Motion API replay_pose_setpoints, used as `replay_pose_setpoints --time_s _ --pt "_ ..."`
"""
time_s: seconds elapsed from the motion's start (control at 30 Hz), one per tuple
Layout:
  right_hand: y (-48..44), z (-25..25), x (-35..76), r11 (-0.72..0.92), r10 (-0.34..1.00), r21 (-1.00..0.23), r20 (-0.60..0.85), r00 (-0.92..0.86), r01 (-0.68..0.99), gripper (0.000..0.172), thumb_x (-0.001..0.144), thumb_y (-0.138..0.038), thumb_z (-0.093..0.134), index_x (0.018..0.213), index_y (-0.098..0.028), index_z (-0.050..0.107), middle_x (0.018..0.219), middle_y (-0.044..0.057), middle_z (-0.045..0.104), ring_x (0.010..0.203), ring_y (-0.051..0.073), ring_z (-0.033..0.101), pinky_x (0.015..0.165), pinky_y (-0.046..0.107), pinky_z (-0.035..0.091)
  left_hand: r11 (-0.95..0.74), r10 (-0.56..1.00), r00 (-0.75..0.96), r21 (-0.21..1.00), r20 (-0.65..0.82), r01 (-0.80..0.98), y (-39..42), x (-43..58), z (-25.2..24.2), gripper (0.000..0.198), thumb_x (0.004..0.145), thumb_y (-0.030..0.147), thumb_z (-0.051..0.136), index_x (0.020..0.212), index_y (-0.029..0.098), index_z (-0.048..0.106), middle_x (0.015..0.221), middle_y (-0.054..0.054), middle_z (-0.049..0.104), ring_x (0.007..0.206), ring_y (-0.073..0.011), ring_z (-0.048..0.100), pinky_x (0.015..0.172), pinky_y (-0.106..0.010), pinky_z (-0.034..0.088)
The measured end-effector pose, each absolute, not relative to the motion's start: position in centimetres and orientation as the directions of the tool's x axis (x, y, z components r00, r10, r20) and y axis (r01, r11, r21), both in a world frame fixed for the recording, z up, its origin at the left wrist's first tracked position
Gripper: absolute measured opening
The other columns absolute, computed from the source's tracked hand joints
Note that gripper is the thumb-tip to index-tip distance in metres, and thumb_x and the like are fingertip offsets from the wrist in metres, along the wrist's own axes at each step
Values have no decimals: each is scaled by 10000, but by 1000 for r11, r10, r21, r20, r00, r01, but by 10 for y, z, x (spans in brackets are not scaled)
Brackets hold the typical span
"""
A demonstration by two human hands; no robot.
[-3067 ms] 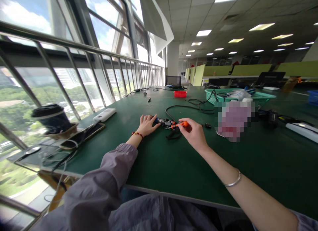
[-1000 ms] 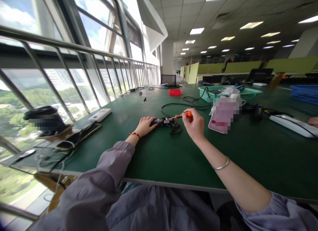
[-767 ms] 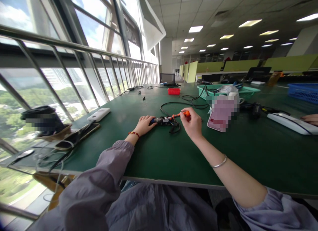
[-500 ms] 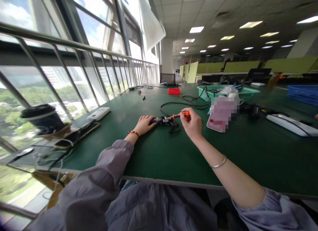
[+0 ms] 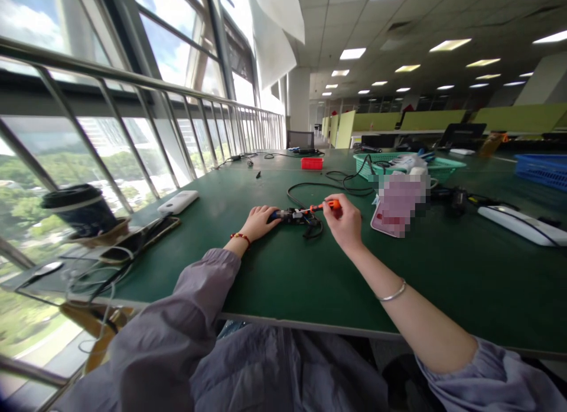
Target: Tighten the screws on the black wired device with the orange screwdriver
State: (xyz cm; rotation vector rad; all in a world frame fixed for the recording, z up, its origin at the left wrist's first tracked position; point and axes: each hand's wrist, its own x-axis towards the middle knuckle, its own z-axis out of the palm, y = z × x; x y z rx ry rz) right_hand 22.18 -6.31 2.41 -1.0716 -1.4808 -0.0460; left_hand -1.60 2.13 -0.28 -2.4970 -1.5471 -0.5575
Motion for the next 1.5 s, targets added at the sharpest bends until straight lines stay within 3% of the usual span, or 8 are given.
replay_pose_setpoints --time_s 0.8,1.2,1.4,1.5 --pt "-63 21 218 576 543 -474 831 122 666 199 827 -383 524 852 -197 592 743 25 628 589 140 550 571 266 434 -460 833 404 67 377 885 21 -17 -2 408 891 449 463 1234 239 536 1130 -73 586 1086 -249 500 1012 -381 308" --pt "-64 24 221 550 574 -513 805 147 660 251 835 -443 517 868 -201 579 772 41 629 637 165 579 594 288 460 -462 832 404 72 381 884 21 -18 -3 401 892 458 456 1226 251 534 1122 -67 584 1085 -245 498 1012 -375 305" --pt "-61 24 225 496 655 -590 736 171 638 311 869 -478 442 837 -210 597 568 -8 536 467 125 475 456 245 340 -460 834 402 76 378 885 21 -18 -2 398 891 460 460 1225 257 534 1115 -63 587 1080 -242 499 1009 -375 306" --pt "-57 21 226 566 667 -635 728 161 526 272 826 -431 508 974 -212 573 676 -10 561 511 119 513 489 247 397 -457 836 402 69 373 887 20 -18 -1 411 892 466 456 1234 252 532 1124 -65 588 1084 -238 499 1011 -368 302"
